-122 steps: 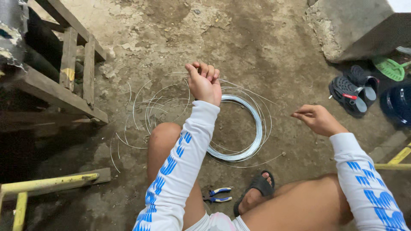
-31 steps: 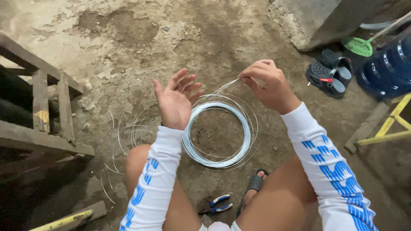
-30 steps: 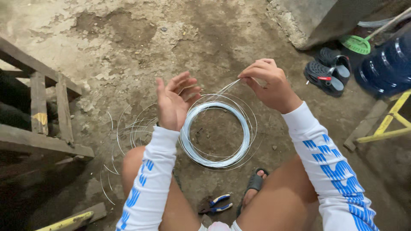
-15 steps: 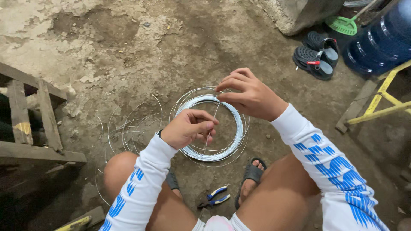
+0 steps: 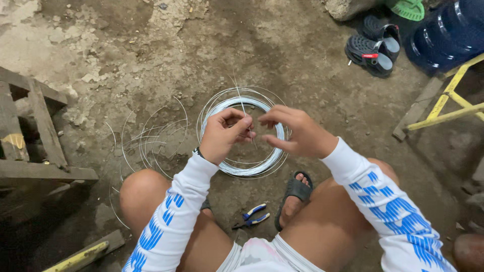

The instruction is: The person sits on the floor and repeatedly pulls lengths of thin metal wire from a coil, measures them by hand, and cuts them using pliers. The cut pieces are placed in a growing pile on the floor.

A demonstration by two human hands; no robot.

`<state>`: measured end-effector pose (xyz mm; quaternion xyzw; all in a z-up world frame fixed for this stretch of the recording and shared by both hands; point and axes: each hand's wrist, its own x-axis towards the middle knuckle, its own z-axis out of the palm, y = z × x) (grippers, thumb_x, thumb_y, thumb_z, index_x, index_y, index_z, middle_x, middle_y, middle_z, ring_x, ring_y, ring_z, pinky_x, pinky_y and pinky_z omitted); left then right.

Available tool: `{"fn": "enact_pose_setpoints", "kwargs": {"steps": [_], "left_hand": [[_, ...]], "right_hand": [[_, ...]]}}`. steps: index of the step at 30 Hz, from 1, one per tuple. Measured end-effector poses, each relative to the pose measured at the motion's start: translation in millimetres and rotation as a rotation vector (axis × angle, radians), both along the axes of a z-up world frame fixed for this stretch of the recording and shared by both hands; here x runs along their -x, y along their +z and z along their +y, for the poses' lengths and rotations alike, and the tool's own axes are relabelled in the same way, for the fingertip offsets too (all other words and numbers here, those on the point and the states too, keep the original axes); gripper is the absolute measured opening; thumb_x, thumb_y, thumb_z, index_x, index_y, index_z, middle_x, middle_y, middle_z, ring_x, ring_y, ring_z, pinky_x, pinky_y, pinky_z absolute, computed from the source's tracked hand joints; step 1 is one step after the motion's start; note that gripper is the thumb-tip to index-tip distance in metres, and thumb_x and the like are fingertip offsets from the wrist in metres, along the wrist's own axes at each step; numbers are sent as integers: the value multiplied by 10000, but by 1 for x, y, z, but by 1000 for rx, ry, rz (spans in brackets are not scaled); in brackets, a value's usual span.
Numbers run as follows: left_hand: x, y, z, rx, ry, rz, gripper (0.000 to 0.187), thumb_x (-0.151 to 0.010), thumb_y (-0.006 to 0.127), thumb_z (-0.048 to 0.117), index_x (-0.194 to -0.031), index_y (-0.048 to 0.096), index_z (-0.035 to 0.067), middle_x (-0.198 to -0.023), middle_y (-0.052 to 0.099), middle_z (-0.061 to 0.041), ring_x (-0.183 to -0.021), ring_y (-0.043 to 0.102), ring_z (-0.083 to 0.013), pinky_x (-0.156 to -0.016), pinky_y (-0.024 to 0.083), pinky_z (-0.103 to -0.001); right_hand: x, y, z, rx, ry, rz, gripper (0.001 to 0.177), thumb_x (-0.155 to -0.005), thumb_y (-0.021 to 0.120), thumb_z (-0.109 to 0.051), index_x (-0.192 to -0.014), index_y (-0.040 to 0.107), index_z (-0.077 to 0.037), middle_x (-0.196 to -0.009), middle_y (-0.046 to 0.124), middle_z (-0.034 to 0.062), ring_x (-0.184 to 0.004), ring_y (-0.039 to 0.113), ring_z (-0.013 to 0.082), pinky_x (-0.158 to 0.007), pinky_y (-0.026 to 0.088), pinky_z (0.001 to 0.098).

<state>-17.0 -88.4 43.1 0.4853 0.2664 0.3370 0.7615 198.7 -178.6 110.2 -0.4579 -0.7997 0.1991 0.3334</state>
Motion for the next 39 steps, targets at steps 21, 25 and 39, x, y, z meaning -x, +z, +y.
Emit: {"fn": "enact_pose_setpoints", "kwargs": {"steps": [21, 25, 39], "left_hand": [[-23, -13, -1, -110, 145, -34, 149, -966, 711, 113, -1027, 668, -16, -913, 727, -86, -802, 729, -147, -705, 642, -299], [-20, -17, 2, -114, 142, -31, 154, -977, 708, 115, -1042, 681, -22, -923, 736, -87, -811, 727, -145, -744, 641, -305], [-17, -16, 6, -67, 140, -69, 179, -976, 717, 144, -1043, 702, -21, -922, 728, -76, -806, 719, -142, -734, 633, -299]], "right_hand": [[33, -29, -4, 58, -374, 110, 148, -861, 780, -145, -841, 692, -28, -625, 601, 21, -524, 556, 105, -499, 460, 292], [25, -38, 2, 306, -328, 318, 145, -903, 738, -132, -855, 679, -9, -637, 563, -43, -586, 476, 18, -505, 406, 243], [16, -47, 1, 572, -172, 580, 142, -962, 718, -132, -910, 687, -3, -713, 543, -92, -644, 448, -3, -546, 373, 214]]}}
